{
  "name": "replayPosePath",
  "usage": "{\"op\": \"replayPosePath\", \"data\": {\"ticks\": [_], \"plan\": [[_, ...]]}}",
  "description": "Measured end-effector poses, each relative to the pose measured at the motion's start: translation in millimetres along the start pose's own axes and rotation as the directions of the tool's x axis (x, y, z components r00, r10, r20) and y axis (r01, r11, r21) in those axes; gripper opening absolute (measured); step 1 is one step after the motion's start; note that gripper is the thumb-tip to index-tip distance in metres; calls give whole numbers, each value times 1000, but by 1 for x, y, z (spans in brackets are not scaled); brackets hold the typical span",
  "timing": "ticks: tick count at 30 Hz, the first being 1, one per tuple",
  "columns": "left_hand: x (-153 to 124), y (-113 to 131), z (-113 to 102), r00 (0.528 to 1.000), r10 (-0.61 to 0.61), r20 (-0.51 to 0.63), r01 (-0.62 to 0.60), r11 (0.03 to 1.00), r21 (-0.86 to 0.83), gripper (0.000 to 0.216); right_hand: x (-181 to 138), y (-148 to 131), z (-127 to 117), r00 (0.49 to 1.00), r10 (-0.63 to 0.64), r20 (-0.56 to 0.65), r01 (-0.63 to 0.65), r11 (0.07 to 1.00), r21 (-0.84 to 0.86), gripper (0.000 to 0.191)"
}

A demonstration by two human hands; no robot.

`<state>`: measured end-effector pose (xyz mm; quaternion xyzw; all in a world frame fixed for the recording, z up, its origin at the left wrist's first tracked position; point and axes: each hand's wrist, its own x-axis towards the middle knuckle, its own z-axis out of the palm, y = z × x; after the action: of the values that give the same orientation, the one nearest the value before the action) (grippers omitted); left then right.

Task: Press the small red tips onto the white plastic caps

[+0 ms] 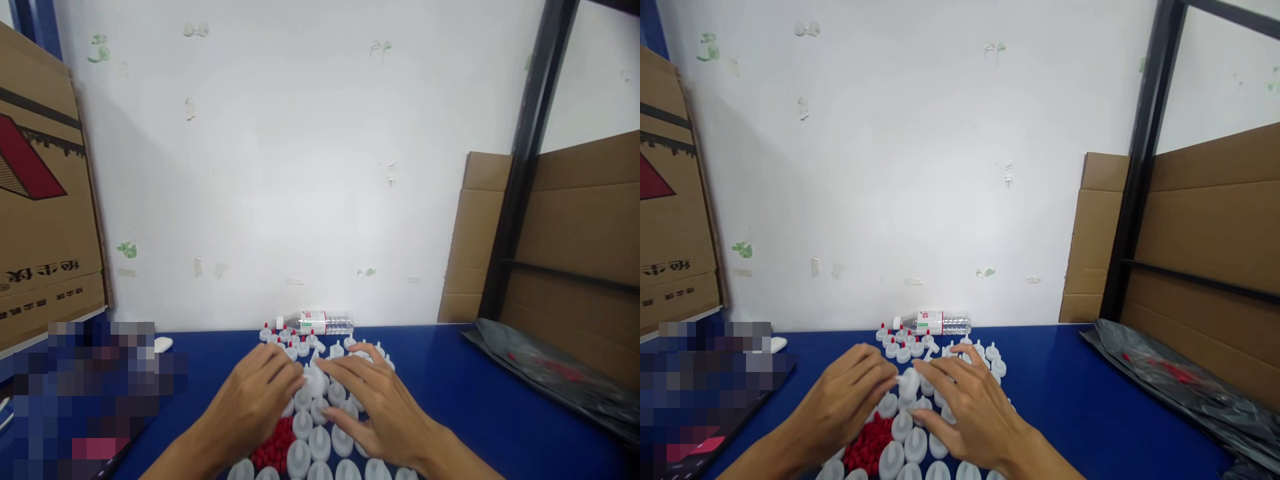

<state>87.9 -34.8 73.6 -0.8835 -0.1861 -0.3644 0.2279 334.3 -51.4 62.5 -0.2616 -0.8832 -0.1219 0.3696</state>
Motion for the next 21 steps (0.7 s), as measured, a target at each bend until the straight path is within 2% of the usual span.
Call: {"op": "replayPosePath", "data": {"ticks": [1, 2, 4, 6, 8, 16, 21], "plan": [[-1, -8, -2, 1000, -11, -8, 11, 1000, 12, 16, 0, 2, -1, 1000, 26, 1, -26, 1000, 4, 40], [-2, -15, -4, 998, -44, 37, 43, 999, 28, 17, 0, 4, -2, 999, 45, 1, -45, 999, 10, 37], [-7, -30, -7, 969, -145, 201, 133, 988, 73, 23, 1, 8, -2, 998, 63, -10, -63, 998, 16, 32], [-13, -41, -7, 890, -249, 381, 213, 968, 134, 25, 1, 11, -1, 998, 58, -19, -58, 998, 18, 28], [-19, -46, -5, 829, -313, 464, 261, 950, 173, 26, 1, 13, 0, 999, 44, -18, -44, 999, 20, 26], [-25, -40, -8, 776, -432, 459, 386, 901, 196, 20, 1, 10, -1, 1000, 5, -9, -5, 1000, 29, 26], [-19, -30, -13, 769, -386, 509, 397, 913, 92, 20, 0, 13, 2, 1000, 21, 14, -21, 1000, 20, 24]]}}
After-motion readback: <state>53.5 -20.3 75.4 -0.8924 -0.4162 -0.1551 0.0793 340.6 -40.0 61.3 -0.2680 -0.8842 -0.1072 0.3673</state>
